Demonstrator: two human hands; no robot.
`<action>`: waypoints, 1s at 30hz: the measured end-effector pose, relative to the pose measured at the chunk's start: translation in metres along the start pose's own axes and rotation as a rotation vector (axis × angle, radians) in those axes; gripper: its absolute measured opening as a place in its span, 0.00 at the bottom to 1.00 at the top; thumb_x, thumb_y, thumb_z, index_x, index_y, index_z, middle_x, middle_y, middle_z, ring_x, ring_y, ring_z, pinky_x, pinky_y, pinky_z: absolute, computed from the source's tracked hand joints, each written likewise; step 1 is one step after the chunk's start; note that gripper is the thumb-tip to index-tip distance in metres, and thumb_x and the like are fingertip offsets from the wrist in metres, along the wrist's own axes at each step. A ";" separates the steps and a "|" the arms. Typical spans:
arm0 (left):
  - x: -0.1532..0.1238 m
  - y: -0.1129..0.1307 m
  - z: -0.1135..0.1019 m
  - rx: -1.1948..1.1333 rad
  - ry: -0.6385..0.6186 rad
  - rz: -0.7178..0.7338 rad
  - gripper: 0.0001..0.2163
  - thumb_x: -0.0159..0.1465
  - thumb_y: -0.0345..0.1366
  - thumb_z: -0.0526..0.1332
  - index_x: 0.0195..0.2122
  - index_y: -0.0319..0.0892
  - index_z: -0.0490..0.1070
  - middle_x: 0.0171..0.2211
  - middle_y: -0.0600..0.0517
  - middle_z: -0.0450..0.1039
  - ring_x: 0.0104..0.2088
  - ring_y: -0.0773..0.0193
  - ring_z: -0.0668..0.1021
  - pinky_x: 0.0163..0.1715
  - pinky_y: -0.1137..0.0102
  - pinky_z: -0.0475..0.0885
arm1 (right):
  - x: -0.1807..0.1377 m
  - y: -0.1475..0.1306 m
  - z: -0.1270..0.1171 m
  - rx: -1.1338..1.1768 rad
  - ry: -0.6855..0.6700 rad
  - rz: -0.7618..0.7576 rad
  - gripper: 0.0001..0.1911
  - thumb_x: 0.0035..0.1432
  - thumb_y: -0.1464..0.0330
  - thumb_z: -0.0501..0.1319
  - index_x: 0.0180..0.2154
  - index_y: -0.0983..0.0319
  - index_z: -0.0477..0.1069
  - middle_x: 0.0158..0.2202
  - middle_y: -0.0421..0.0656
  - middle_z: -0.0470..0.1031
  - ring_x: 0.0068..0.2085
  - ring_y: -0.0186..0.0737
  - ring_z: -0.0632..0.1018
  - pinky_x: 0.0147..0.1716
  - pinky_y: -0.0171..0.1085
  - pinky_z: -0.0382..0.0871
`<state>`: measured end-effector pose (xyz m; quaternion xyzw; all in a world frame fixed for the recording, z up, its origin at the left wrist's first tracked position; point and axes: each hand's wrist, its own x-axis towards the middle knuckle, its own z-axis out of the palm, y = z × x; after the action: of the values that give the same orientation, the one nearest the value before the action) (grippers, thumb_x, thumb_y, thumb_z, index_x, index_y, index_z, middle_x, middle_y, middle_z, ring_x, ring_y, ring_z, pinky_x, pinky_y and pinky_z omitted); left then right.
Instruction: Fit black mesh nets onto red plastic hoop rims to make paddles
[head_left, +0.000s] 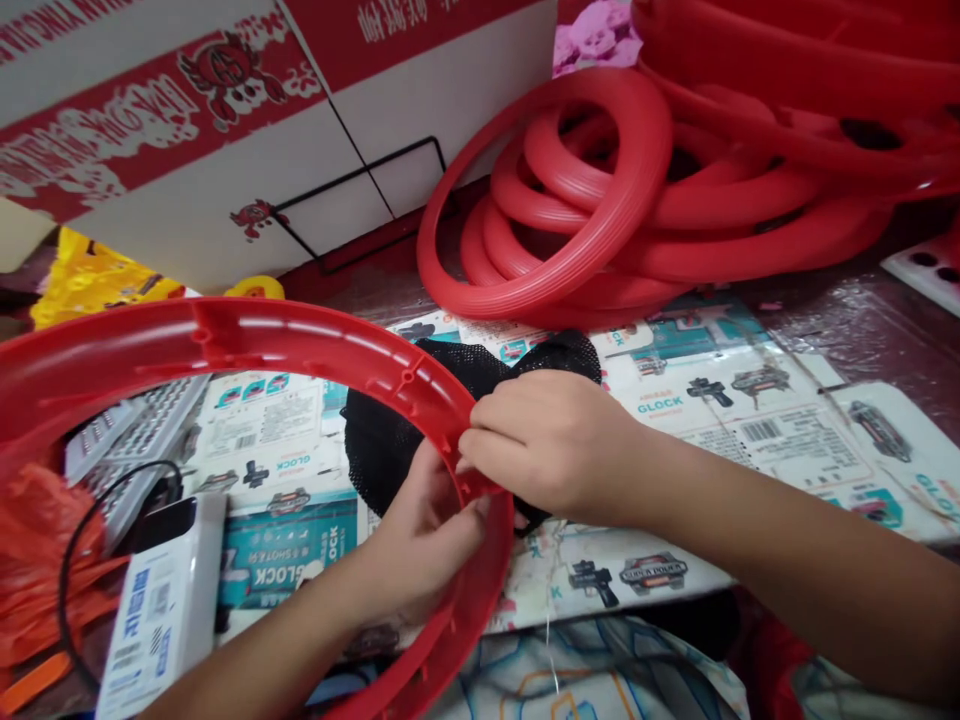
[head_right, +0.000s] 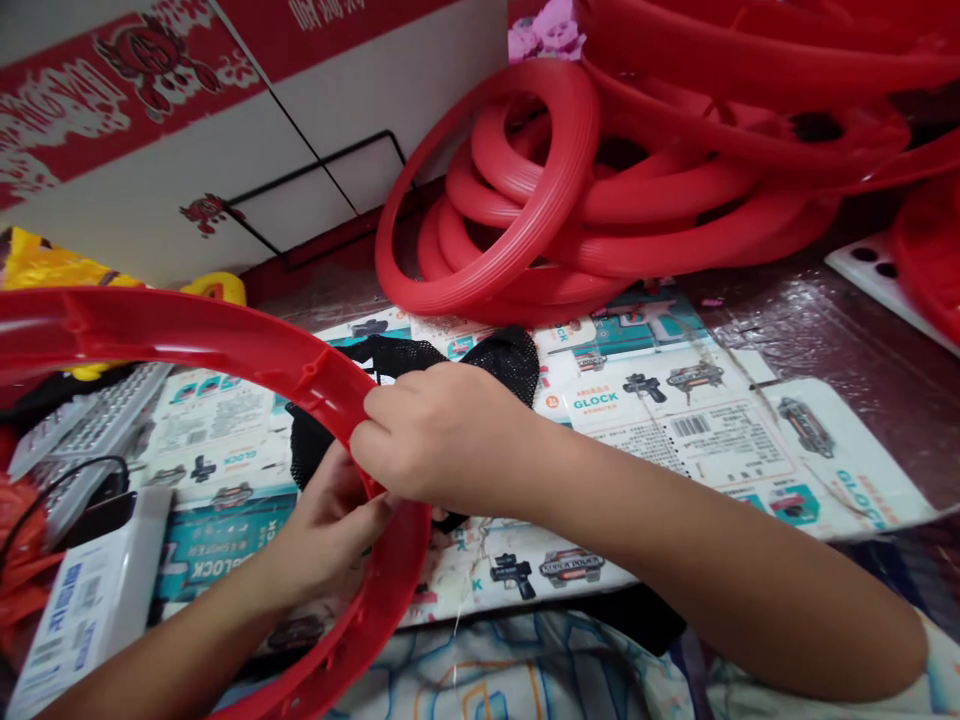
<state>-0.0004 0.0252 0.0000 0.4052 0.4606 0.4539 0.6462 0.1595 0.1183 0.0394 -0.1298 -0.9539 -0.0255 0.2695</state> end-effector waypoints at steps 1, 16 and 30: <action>0.000 0.001 -0.001 -0.008 -0.011 -0.012 0.18 0.62 0.39 0.65 0.49 0.48 0.59 0.38 0.53 0.77 0.33 0.63 0.81 0.31 0.70 0.77 | 0.000 0.000 0.000 0.003 0.000 -0.007 0.10 0.62 0.76 0.53 0.30 0.64 0.70 0.27 0.41 0.69 0.27 0.36 0.66 0.26 0.37 0.53; 0.008 0.011 -0.011 -0.176 -0.124 -0.158 0.20 0.64 0.39 0.63 0.53 0.49 0.55 0.37 0.51 0.78 0.33 0.57 0.83 0.31 0.65 0.79 | 0.008 0.003 -0.006 0.149 0.017 0.067 0.13 0.66 0.73 0.51 0.34 0.65 0.73 0.39 0.47 0.73 0.40 0.40 0.70 0.42 0.41 0.65; 0.019 0.030 -0.010 -0.168 0.093 -0.018 0.07 0.59 0.32 0.64 0.38 0.43 0.69 0.33 0.55 0.78 0.34 0.65 0.78 0.36 0.72 0.72 | 0.010 -0.024 -0.006 0.219 -0.006 -0.249 0.12 0.64 0.73 0.56 0.30 0.62 0.75 0.31 0.37 0.74 0.32 0.33 0.69 0.35 0.38 0.63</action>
<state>-0.0131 0.0526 0.0213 0.3237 0.4541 0.5035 0.6599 0.1483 0.0968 0.0503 0.0194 -0.9604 0.0460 0.2741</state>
